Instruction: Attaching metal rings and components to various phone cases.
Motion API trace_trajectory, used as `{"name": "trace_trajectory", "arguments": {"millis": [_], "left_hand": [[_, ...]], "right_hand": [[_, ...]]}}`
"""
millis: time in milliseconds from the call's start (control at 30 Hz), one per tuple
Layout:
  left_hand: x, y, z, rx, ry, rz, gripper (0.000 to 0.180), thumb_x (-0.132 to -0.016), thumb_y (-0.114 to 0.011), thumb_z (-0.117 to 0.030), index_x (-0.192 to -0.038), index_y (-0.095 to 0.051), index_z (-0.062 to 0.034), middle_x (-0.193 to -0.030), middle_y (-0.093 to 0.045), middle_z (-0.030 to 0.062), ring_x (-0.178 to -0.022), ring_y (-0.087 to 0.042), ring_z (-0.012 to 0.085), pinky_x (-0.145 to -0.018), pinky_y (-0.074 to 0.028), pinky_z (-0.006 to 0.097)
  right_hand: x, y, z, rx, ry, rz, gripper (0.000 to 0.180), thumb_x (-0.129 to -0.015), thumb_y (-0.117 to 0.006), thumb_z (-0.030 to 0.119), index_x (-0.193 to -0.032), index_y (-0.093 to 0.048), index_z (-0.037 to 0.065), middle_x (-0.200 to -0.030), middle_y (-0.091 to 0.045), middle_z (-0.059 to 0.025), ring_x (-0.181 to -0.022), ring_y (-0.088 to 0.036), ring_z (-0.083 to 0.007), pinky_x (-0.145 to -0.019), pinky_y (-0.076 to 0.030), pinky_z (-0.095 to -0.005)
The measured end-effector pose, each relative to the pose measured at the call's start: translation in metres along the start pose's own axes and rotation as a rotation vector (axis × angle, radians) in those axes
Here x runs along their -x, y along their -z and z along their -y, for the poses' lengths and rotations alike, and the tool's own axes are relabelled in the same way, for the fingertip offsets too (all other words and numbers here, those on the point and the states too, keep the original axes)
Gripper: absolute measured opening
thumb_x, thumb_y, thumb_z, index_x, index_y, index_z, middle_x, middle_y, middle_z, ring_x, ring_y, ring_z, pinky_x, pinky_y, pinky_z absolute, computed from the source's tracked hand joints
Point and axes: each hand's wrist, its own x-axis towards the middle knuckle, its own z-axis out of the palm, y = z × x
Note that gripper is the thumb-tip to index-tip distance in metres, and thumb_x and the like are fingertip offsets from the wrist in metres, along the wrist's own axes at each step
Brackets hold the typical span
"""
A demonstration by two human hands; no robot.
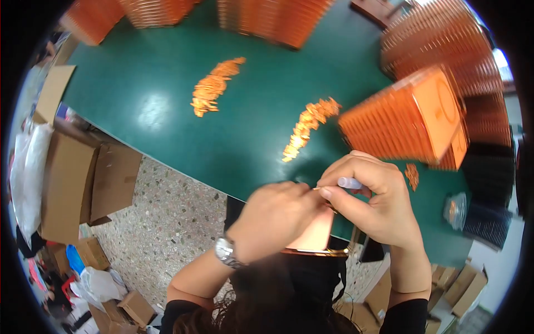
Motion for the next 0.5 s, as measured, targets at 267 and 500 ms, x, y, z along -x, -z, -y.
{"name": "trace_trajectory", "arguments": {"millis": [267, 500], "left_hand": [[-0.018, -0.006, -0.028, 0.085, 0.249, 0.225, 0.011, -0.099, -0.066, -0.015, -0.099, -0.066, -0.0037, -0.086, -0.069, 0.0161, -0.081, -0.069, 0.0383, -0.072, -0.054, 0.047], [-0.029, -0.013, -0.039, 0.194, 0.357, 0.260, 0.013, -0.099, -0.062, -0.012, -0.104, -0.064, -0.0011, -0.094, -0.072, 0.0242, -0.090, -0.069, 0.0459, -0.075, -0.054, 0.052]], "right_hand": [[0.070, 0.029, -0.042, 0.052, -0.047, -0.053, 0.006, -0.086, -0.077, 0.002, -0.091, -0.074, 0.004, -0.097, -0.074, -0.0041, -0.085, -0.059, -0.0166, -0.076, -0.047, -0.0305], [0.081, 0.011, -0.067, 0.291, 0.131, -0.140, 0.012, -0.082, -0.077, 0.000, -0.093, -0.074, 0.004, -0.101, -0.067, -0.0076, -0.091, -0.059, -0.0263, -0.078, -0.051, -0.0372]]}}
